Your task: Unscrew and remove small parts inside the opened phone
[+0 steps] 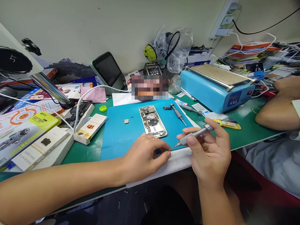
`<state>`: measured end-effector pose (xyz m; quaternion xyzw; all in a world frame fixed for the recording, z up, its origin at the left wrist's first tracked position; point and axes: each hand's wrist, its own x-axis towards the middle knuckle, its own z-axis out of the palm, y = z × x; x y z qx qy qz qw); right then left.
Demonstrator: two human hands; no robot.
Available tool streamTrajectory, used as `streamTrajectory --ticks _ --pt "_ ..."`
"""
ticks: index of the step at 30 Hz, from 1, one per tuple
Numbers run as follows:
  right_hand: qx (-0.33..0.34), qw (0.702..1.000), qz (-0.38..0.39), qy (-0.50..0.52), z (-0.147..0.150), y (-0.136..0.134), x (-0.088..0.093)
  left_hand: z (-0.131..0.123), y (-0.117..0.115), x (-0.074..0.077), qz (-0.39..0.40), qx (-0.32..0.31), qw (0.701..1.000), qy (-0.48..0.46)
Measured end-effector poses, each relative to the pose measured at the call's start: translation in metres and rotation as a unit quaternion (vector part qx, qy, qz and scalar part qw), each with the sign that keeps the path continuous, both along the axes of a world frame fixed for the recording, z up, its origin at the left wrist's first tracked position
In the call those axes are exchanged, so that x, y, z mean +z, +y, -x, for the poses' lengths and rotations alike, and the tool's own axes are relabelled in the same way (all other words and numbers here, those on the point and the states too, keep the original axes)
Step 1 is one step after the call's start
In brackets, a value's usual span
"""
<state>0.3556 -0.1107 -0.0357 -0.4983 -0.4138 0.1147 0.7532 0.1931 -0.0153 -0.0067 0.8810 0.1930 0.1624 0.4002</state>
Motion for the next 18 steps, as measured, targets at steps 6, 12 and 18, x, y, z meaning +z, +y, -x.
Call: streamTrajectory --ticks 6,12,18 --pt "0.005 1.0 0.0 -0.004 0.0007 0.0002 -0.0001 0.0012 -0.0005 -0.0019 -0.003 -0.003 1.0 -0.004" --pt "-0.004 1.0 0.0 0.001 0.0004 0.0 -0.0009 0.0021 -0.0002 0.0002 -0.003 0.003 1.0 -0.006" --pt "-0.002 1.0 0.001 -0.003 0.0005 0.0012 -0.0006 0.0016 0.0008 -0.0006 -0.006 0.002 1.0 -0.006"
